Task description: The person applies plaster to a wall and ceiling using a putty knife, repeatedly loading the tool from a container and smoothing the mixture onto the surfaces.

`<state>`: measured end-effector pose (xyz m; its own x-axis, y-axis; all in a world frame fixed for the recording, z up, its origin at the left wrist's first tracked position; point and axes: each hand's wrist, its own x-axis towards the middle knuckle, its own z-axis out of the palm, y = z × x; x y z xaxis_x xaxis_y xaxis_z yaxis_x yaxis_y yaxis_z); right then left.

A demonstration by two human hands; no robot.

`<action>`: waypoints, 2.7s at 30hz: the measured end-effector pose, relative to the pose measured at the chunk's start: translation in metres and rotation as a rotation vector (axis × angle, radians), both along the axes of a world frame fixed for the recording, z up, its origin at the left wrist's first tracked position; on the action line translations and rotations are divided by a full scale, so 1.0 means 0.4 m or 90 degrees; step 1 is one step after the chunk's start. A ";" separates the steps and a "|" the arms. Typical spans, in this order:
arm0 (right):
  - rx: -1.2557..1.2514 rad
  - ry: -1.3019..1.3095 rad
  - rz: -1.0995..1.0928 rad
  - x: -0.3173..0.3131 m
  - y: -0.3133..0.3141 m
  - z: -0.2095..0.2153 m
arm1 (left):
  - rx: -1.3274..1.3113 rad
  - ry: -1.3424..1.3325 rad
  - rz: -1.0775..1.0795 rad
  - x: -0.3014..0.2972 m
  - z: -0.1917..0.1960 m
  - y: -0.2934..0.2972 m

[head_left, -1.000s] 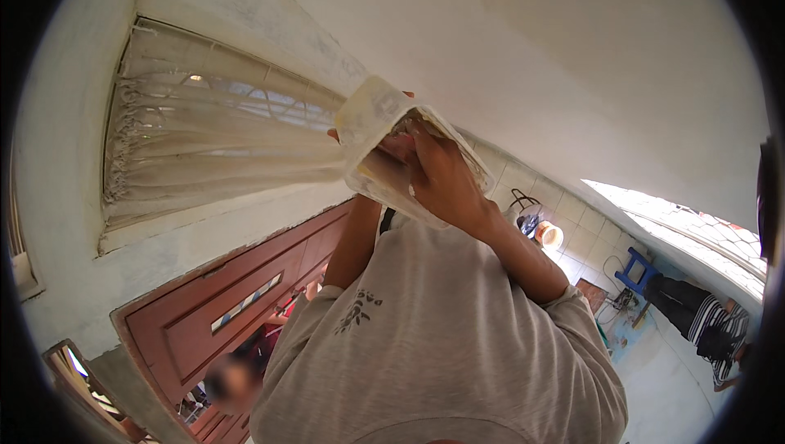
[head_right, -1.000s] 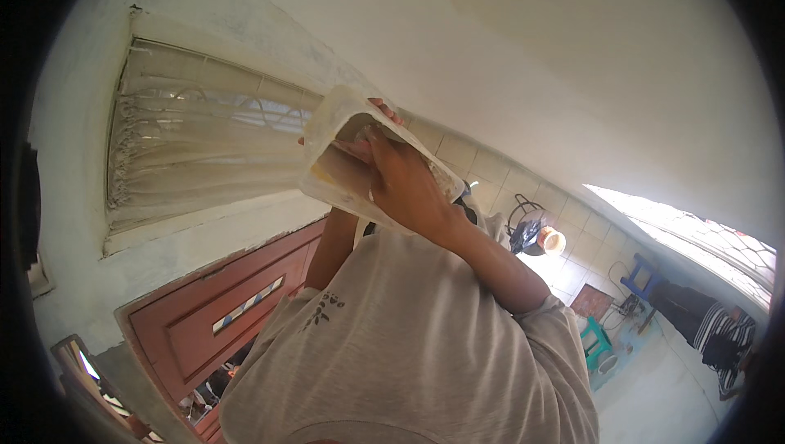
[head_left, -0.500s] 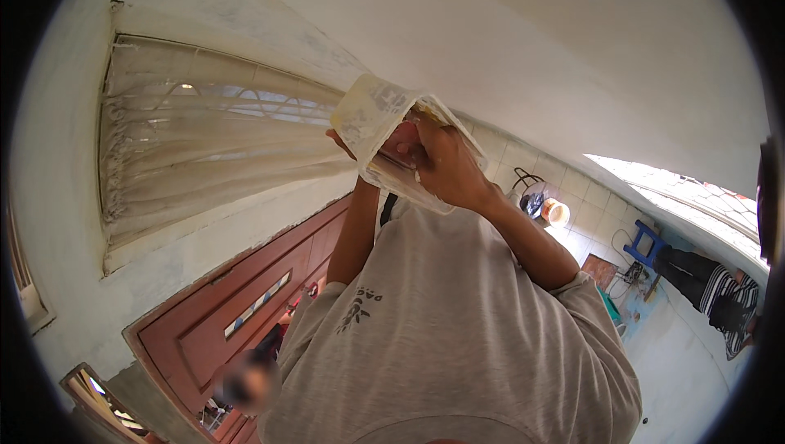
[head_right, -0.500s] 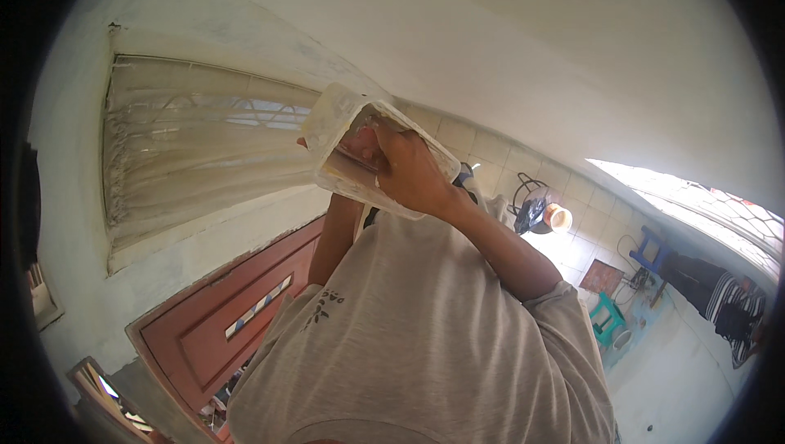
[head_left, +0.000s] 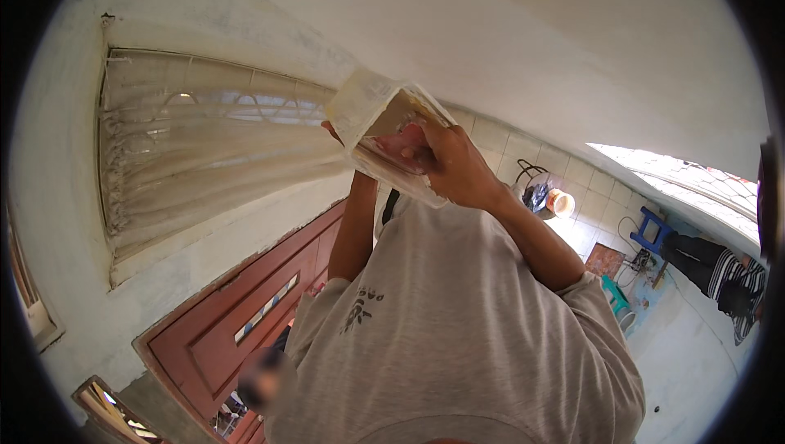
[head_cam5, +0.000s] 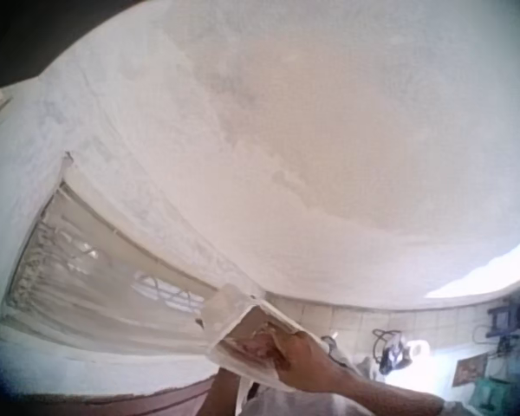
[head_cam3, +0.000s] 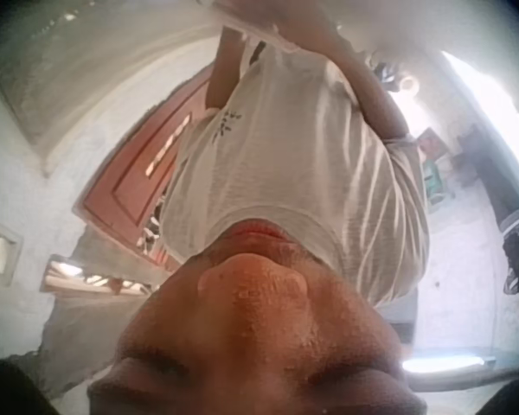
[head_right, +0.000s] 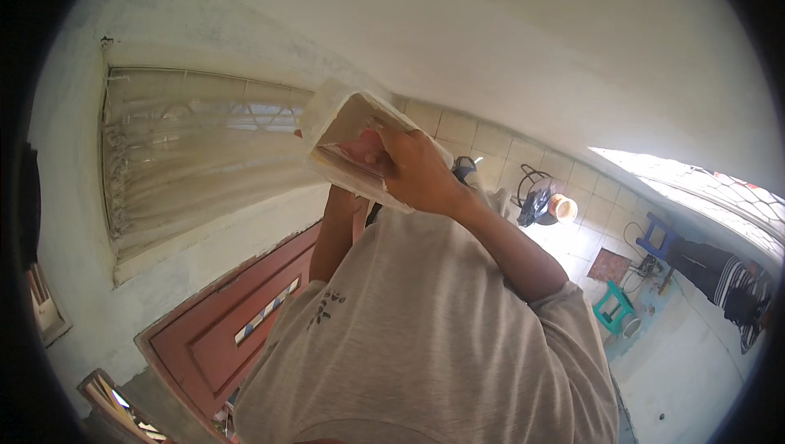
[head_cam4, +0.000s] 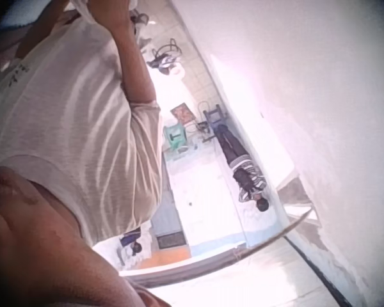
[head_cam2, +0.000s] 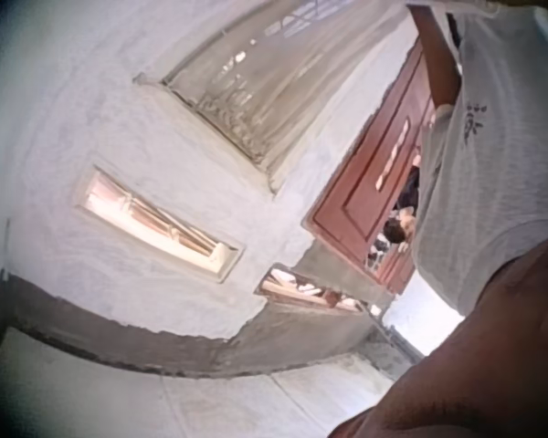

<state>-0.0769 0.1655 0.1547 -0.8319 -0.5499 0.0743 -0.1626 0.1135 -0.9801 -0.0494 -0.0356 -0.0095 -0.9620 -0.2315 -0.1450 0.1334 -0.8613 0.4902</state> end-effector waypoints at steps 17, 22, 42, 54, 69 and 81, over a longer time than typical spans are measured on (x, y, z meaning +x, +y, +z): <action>-0.433 -0.386 -0.121 -0.128 0.117 0.012 | -0.033 -0.063 0.129 0.056 -0.074 -0.066; -0.721 -0.639 -0.097 -0.152 0.050 -0.032 | -0.065 -0.084 0.202 0.154 -0.032 -0.043; -1.173 -0.559 0.024 -0.249 0.043 0.234 | -0.060 -0.190 0.369 0.309 -0.058 -0.058; -1.195 -0.662 0.183 -0.450 -0.005 0.184 | -0.053 -0.153 0.226 0.248 -0.078 -0.085; -1.206 -0.841 0.126 -0.534 0.020 -0.017 | -0.051 -0.143 0.173 0.202 -0.085 -0.090; -0.939 -0.794 0.027 -0.288 -0.096 0.035 | 0.024 -0.099 0.185 0.207 -0.115 -0.124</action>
<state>-0.1919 0.1271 0.1686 -0.7641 -0.6362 -0.1066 0.6168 -0.7689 0.1683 0.0335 -0.0853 -0.0557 -0.8224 -0.4844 -0.2983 0.3022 -0.8162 0.4924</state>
